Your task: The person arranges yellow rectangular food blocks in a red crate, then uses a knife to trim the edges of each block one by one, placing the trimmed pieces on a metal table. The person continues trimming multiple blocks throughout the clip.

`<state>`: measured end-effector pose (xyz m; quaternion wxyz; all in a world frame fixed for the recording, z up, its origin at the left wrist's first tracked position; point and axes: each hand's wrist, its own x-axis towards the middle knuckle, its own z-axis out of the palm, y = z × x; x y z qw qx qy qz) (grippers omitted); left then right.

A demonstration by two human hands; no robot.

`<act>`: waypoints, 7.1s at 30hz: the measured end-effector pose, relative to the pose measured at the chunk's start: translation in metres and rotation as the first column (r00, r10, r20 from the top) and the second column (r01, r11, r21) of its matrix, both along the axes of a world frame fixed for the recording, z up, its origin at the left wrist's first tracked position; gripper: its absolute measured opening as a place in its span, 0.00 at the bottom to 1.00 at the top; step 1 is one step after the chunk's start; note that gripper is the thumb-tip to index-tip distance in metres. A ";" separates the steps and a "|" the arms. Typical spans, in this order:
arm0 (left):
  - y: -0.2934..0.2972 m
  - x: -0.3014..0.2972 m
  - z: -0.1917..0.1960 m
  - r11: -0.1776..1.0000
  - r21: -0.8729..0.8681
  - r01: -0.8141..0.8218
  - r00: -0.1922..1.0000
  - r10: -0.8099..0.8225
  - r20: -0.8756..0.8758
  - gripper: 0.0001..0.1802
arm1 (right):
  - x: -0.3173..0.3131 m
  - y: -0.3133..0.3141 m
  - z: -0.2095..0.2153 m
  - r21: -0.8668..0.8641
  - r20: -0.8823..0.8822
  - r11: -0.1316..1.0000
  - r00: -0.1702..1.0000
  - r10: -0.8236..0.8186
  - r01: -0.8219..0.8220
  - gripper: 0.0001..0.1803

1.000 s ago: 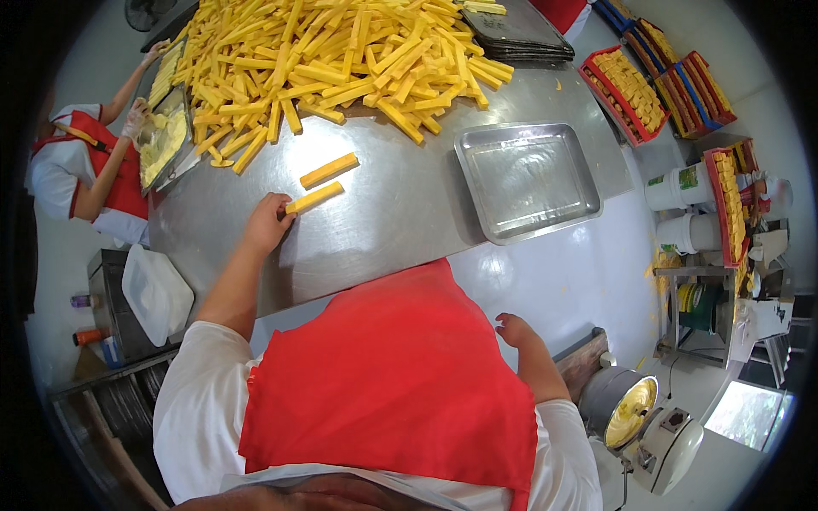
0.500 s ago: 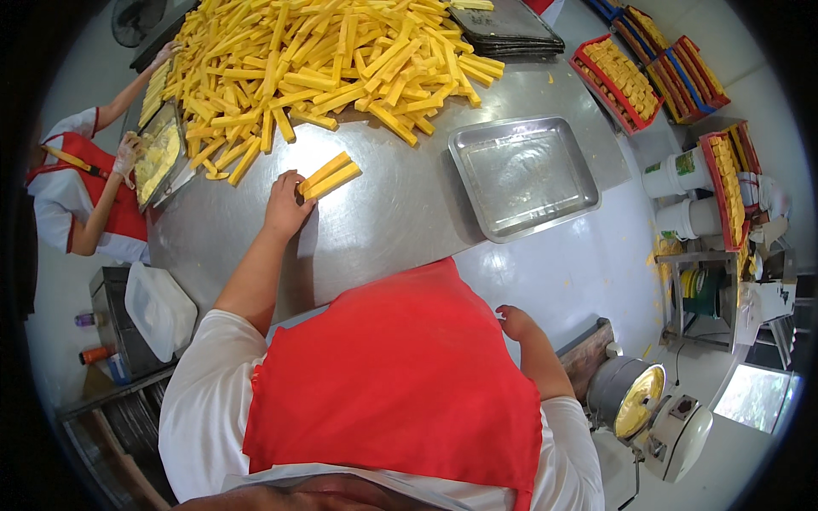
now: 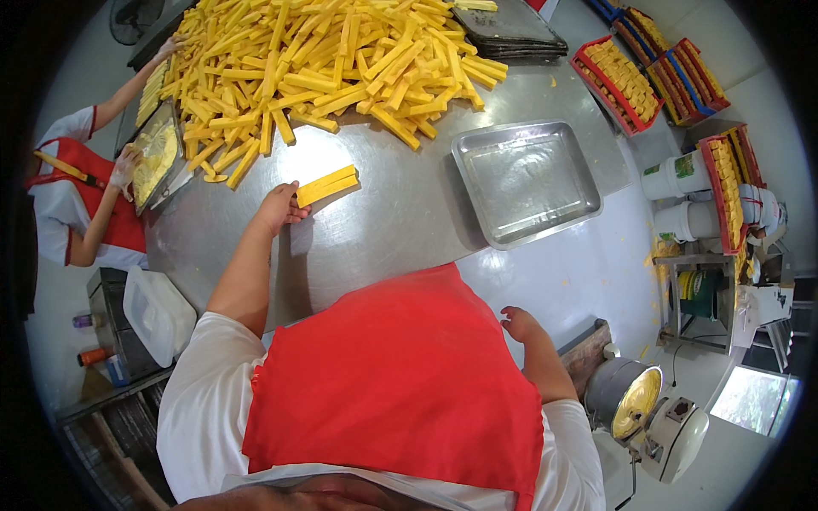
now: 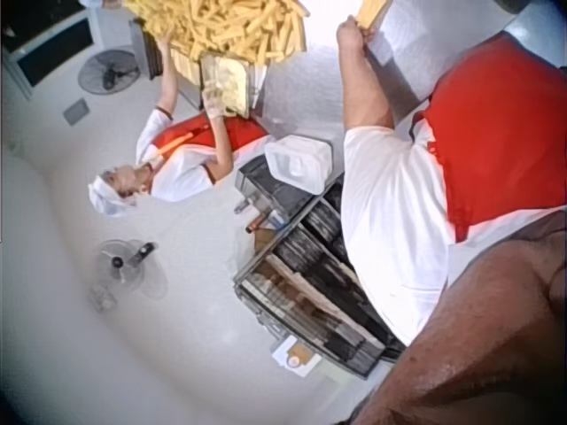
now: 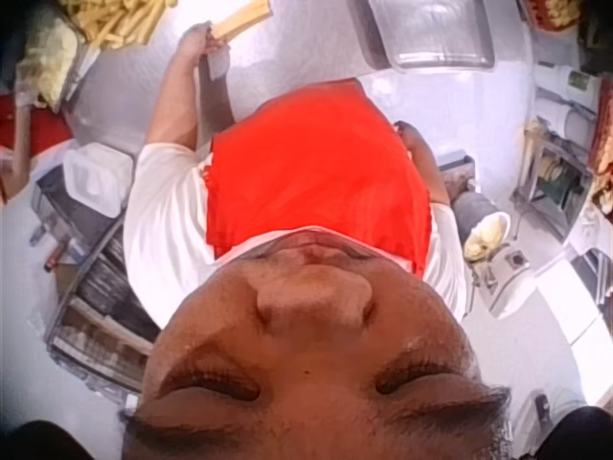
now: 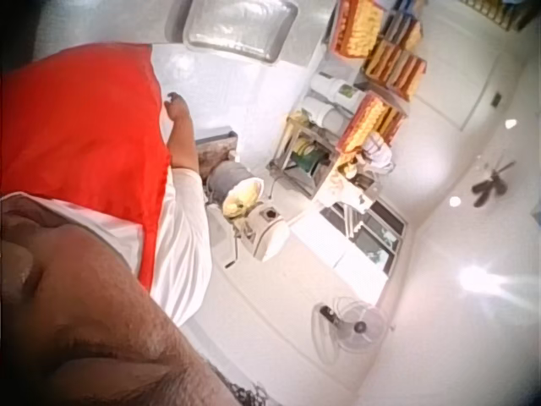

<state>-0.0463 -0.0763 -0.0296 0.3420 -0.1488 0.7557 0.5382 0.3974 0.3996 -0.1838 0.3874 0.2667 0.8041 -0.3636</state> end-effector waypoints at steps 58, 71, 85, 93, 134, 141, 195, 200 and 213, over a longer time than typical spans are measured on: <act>0.041 -0.058 -0.036 0.934 -0.235 0.267 0.685 -0.356 -0.636 0.19 | -0.041 -0.047 0.079 0.104 -0.082 0.995 0.997 0.009 0.000 0.21; 0.041 -0.050 -0.019 0.884 -0.402 0.238 0.553 -0.464 -0.692 0.16 | 0.014 -0.042 0.022 -0.218 0.105 0.888 0.915 -0.390 0.404 0.26; 0.020 -0.056 -0.014 0.730 -0.639 0.241 0.640 -0.615 -0.461 0.11 | -0.005 -0.053 0.053 -0.065 0.006 0.983 0.986 -0.169 0.169 0.23; 0.048 0.012 -0.014 0.772 -0.617 0.151 0.317 -0.629 -0.710 0.40 | -0.020 -0.064 0.069 0.017 0.021 0.998 0.998 -0.064 0.063 0.25; 0.000 0.033 0.233 -0.051 0.861 0.506 0.823 0.327 -0.465 0.58 | -0.082 -0.017 0.017 0.039 0.002 0.922 0.923 0.385 -0.385 0.38; -0.036 0.067 0.285 0.875 0.372 0.309 -0.143 0.430 -0.892 0.56 | -0.106 -0.018 0.024 0.071 0.006 0.870 0.872 0.489 -0.488 0.36; 0.075 0.013 -0.016 0.386 -0.915 0.118 0.643 -0.732 -0.226 0.37 | 0.050 -0.040 0.024 0.084 -0.074 0.991 0.991 0.108 -0.101 0.23; 0.053 -0.002 -0.036 0.503 -0.857 0.110 0.746 -0.612 -0.263 0.37 | 0.120 -0.020 0.001 -0.007 -0.032 0.990 0.990 0.139 -0.139 0.23; 0.411 0.220 0.131 0.852 -0.344 0.394 0.037 -0.388 -0.921 0.20 | 0.387 0.150 0.009 0.235 0.025 0.931 0.956 -0.292 0.279 0.24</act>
